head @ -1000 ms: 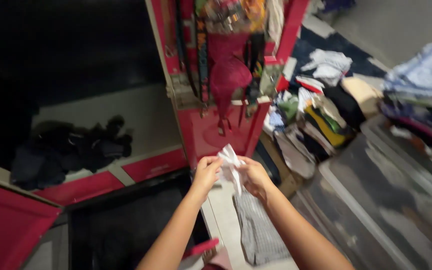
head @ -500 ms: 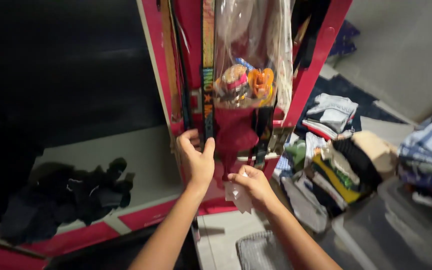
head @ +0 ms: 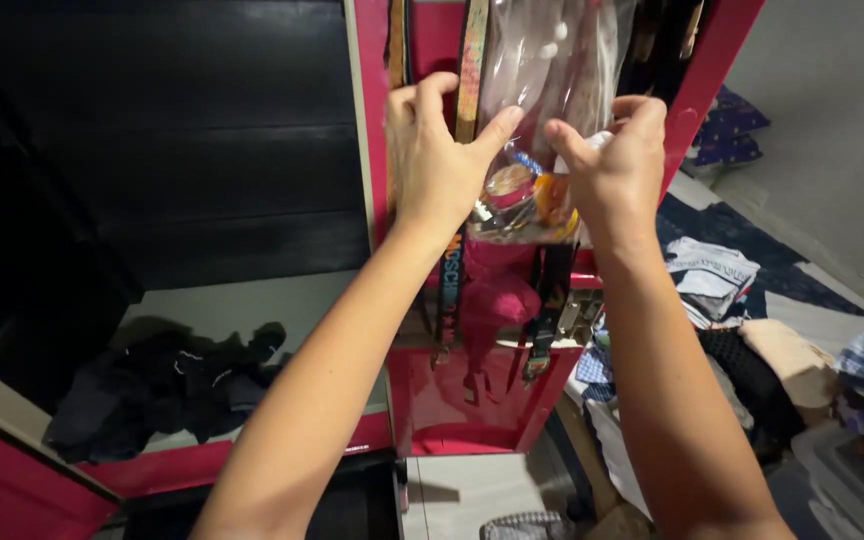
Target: The person wipes the interior and exterior surfaces of a pink plastic storage cabinet using a white tissue. They clean the drawers, shelves, and the back of the cabinet door, moving around the room to access different parts of the unit.
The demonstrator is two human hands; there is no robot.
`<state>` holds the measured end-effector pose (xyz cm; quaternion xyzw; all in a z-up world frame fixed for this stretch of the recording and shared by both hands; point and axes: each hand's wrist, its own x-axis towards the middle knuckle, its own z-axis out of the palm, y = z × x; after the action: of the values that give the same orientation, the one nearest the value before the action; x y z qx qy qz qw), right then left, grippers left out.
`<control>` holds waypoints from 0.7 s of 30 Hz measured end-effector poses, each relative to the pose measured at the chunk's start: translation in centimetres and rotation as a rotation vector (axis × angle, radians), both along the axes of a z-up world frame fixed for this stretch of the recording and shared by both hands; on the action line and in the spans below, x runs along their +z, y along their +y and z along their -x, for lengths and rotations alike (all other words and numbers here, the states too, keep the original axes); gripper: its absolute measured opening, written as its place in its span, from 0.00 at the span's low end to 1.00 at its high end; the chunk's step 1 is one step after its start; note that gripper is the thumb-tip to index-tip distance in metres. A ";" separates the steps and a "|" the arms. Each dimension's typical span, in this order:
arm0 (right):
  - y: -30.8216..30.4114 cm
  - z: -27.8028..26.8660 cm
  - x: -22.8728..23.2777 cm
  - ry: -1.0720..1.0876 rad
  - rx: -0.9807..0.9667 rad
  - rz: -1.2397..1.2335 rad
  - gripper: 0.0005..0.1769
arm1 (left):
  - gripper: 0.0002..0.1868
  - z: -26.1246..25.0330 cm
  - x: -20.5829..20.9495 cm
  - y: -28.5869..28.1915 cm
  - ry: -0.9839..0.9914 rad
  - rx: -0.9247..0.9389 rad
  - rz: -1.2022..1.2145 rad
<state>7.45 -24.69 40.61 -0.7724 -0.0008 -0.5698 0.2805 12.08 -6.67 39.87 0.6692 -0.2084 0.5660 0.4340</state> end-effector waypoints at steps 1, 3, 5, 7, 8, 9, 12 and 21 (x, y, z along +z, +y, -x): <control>0.0 -0.2 0.4 0.052 0.035 -0.054 0.34 | 0.37 -0.4 0.5 0.1 0.150 -0.180 0.089; -0.4 -0.6 1.2 0.152 0.222 -0.153 0.19 | 0.39 -1.4 1.1 -0.1 0.476 -0.556 0.253; -1.2 -1.0 2.7 0.101 0.339 -0.163 0.10 | 0.34 -2.8 1.7 0.0 0.419 -0.554 0.260; -1.9 -1.3 5.0 -0.105 0.400 -0.068 0.06 | 0.33 -3.9 2.6 0.3 0.396 -0.557 0.266; -2.4 -1.0 6.0 -0.159 0.470 -0.022 0.05 | 0.32 -4.3 3.1 0.7 0.410 -0.559 0.264; -3.2 -0.4 7.1 -0.212 0.540 0.025 0.05 | 0.31 -4.6 3.5 1.0 0.423 -0.560 0.261; -5.5 4.1 5.8 0.024 0.628 -0.261 0.08 | 0.29 -4.3 2.6 2.9 0.095 -0.041 0.082; -4.8 8.9 -10.3 0.298 0.722 -0.662 0.02 | 0.22 -7.2 6.1 -0.4 0.123 0.056 -0.089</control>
<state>-1.47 -29.49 30.32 -0.6655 -0.0470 -0.2900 0.6861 19.29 -7.08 45.93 0.7269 -0.1878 0.5258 0.3998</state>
